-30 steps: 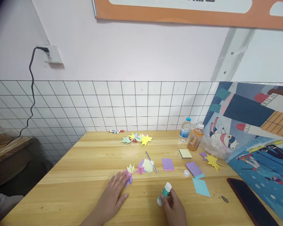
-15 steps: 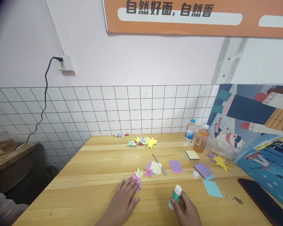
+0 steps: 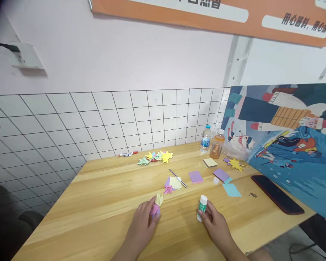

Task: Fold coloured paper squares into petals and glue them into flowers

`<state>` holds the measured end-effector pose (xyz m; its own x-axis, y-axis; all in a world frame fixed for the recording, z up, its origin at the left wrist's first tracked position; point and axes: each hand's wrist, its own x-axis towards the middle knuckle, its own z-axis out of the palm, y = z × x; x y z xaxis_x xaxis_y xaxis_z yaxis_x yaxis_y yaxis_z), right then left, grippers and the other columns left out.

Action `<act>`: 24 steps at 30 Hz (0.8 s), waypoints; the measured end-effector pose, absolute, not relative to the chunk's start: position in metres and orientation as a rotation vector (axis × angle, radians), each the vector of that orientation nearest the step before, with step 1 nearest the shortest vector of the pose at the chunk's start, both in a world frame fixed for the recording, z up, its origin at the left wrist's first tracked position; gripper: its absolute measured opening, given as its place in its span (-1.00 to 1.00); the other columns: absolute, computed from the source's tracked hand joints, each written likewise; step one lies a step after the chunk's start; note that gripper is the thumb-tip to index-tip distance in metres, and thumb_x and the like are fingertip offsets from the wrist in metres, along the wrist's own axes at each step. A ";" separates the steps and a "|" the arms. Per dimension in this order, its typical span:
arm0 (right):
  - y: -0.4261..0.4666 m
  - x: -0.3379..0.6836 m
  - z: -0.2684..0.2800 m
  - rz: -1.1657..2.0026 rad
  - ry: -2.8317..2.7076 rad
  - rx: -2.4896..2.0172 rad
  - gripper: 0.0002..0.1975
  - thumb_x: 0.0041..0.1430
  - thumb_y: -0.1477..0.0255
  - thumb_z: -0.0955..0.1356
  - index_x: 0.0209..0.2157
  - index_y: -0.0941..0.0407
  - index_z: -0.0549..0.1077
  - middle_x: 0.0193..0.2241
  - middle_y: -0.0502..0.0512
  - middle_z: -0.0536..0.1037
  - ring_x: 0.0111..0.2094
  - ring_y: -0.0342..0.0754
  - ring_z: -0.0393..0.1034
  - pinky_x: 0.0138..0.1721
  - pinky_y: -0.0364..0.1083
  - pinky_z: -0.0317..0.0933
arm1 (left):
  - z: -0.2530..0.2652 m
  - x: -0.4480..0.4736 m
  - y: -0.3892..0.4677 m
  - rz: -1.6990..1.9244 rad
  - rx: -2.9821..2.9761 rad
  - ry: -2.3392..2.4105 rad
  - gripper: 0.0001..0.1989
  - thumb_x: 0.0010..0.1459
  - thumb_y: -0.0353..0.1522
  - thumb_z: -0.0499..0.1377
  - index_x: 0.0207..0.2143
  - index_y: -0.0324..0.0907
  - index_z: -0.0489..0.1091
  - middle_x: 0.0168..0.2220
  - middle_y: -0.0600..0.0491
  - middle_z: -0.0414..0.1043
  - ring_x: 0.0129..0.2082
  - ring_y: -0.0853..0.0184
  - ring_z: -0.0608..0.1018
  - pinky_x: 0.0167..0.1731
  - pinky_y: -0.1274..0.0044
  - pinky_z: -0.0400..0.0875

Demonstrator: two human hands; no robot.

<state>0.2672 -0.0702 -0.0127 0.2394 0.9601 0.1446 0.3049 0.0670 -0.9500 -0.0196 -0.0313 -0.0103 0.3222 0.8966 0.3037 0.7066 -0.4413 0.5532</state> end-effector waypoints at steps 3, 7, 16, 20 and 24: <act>-0.071 0.270 -0.016 0.788 -1.295 -1.470 -0.54 -0.02 0.17 0.37 -0.10 0.11 0.41 -0.31 0.12 0.57 -0.21 0.08 0.46 -0.24 -0.07 0.36 | -0.010 -0.016 -0.029 0.825 2.285 1.499 -0.59 0.06 -0.28 0.12 0.01 -0.05 0.27 -0.04 -0.06 0.34 -0.01 0.10 0.36 -0.01 0.21 0.26; -0.071 0.274 -0.020 0.817 -1.350 -1.522 -0.51 -0.02 0.14 0.35 -0.08 0.12 0.41 -0.31 0.11 0.57 -0.27 0.06 0.46 -0.27 -0.09 0.36 | -0.006 -0.014 -0.031 0.797 2.341 1.528 -0.70 0.05 -0.31 0.12 -0.11 -0.04 0.34 0.02 -0.05 0.31 0.06 0.09 0.31 0.03 0.19 0.23; -0.069 0.278 -0.018 0.653 -1.517 -1.575 -0.52 0.08 0.10 0.23 -0.03 0.06 0.34 -0.27 0.11 0.55 -0.27 0.05 0.45 -0.31 -0.09 0.33 | 0.008 -0.007 -0.039 0.666 2.473 1.554 -0.62 0.06 -0.29 0.13 -0.03 -0.13 0.33 0.10 -0.04 0.30 0.17 0.11 0.21 0.12 0.21 0.15; -0.070 0.281 -0.018 0.693 -1.470 -1.595 -0.64 0.00 0.07 0.29 -0.31 0.06 0.35 -0.57 -0.04 0.44 -0.58 -0.07 0.31 -0.55 -0.15 0.22 | 0.010 -0.001 -0.038 0.676 2.482 1.582 -0.66 0.06 -0.28 0.14 -0.08 -0.13 0.35 0.09 -0.03 0.32 0.17 0.13 0.22 0.13 0.23 0.12; -0.070 0.288 -0.014 0.783 -1.275 -1.527 -0.58 -0.15 0.06 0.38 -0.36 0.10 0.42 -0.41 0.08 0.52 -0.43 -0.01 0.39 -0.46 -0.14 0.28 | 0.008 -0.002 -0.037 0.703 2.501 1.577 -0.64 0.06 -0.24 0.15 -0.07 -0.13 0.34 0.05 -0.04 0.36 0.13 0.13 0.27 0.11 0.22 0.14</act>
<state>0.2878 -0.0699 -0.0139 0.2472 0.9637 0.1007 0.3460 0.0093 -0.9382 -0.0021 -0.0375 0.0081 0.3563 0.8754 0.3267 0.8282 -0.4577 0.3233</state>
